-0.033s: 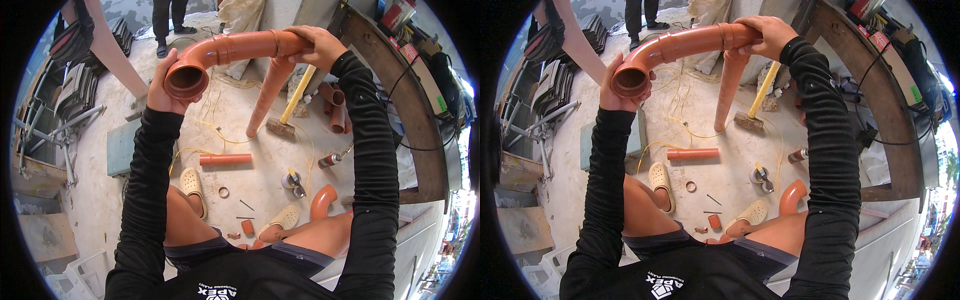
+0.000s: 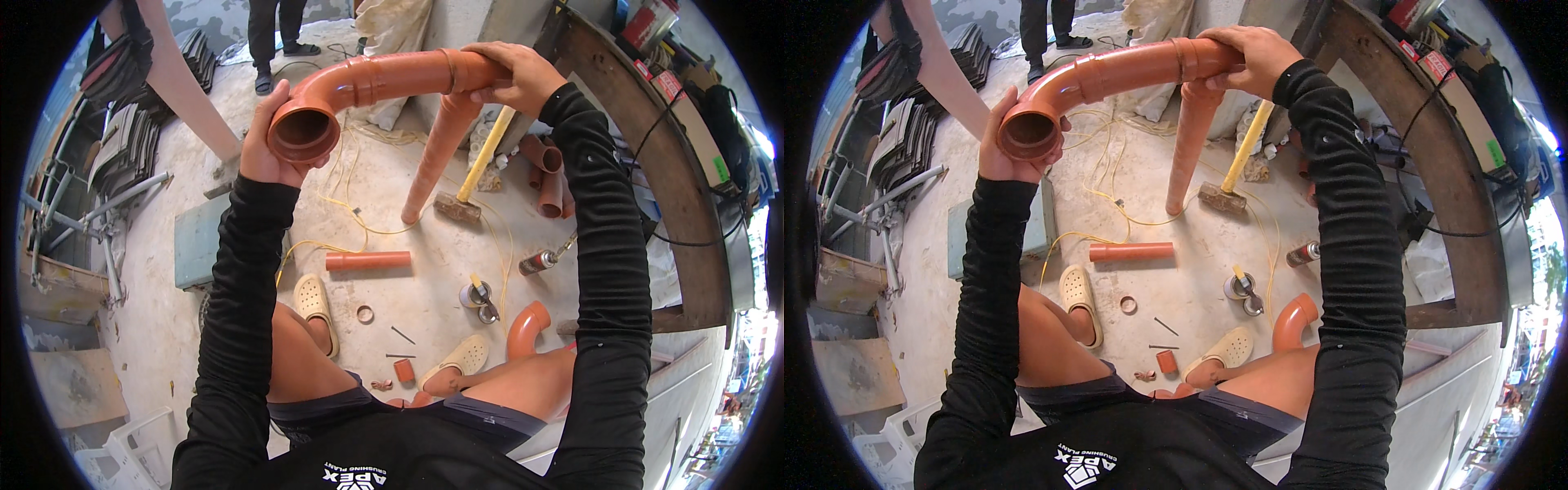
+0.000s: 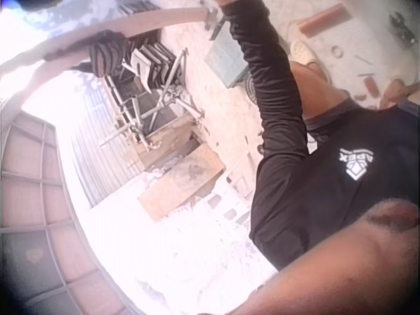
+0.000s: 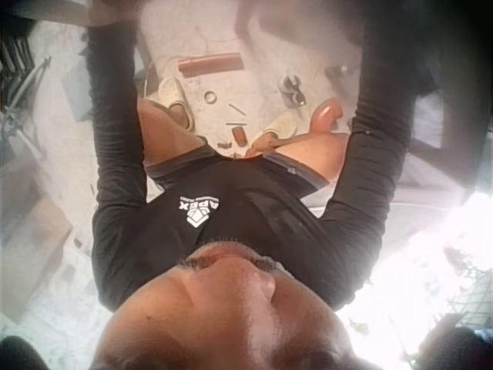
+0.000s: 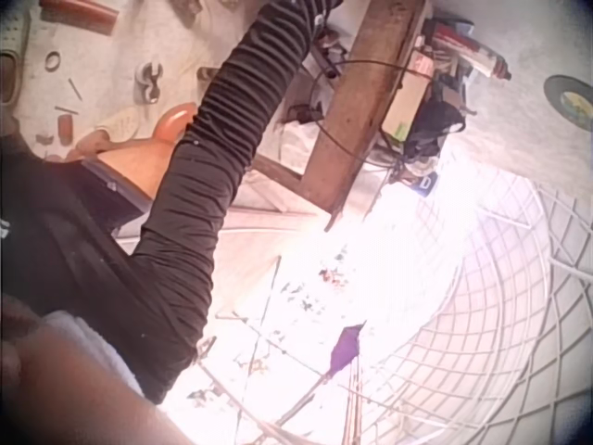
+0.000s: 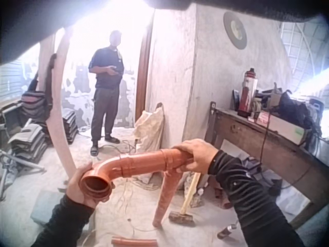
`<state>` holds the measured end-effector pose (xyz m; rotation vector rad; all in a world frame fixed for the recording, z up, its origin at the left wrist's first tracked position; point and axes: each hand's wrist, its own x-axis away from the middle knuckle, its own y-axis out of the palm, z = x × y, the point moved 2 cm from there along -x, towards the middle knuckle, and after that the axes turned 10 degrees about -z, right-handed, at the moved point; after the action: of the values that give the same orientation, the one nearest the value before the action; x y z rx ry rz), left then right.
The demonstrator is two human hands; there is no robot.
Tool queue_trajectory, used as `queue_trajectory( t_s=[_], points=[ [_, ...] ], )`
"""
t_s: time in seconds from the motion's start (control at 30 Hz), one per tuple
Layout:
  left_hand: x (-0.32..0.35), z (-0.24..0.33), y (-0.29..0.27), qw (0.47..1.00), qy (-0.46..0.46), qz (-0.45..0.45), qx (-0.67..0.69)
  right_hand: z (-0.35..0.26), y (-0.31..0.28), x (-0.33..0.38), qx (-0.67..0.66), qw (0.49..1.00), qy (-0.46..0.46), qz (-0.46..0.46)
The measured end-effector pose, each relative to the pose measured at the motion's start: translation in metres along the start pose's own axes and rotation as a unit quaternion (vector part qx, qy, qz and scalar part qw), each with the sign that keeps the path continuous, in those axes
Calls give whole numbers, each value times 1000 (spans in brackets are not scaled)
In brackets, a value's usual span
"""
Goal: The person applies a yellow substance to the ends of orange plastic pipe fittings using a brush, then joins the pieces together to form a connected assembly.
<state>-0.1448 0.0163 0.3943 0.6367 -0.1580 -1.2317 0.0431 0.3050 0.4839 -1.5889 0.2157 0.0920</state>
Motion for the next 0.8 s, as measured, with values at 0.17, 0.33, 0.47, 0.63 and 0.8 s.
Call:
queue_trajectory(
  t_s=[0.17,0.33,0.47,0.63,0.8],
  points=[
    [-9,2,3,1000,6,2,4,3,-2,0,32,999,18,-6],
    [-8,2,4,998,7,68,18,4,13,15,112,972,29,206],
    [-8,4,3,996,12,80,27,14,59,58,-220,872,169,403],
    [-12,5,0,996,9,74,41,-15,168,65,-382,860,248,231],
    [-14,1,-1,994,14,97,54,-26,181,35,-357,866,261,234]
  ],
)
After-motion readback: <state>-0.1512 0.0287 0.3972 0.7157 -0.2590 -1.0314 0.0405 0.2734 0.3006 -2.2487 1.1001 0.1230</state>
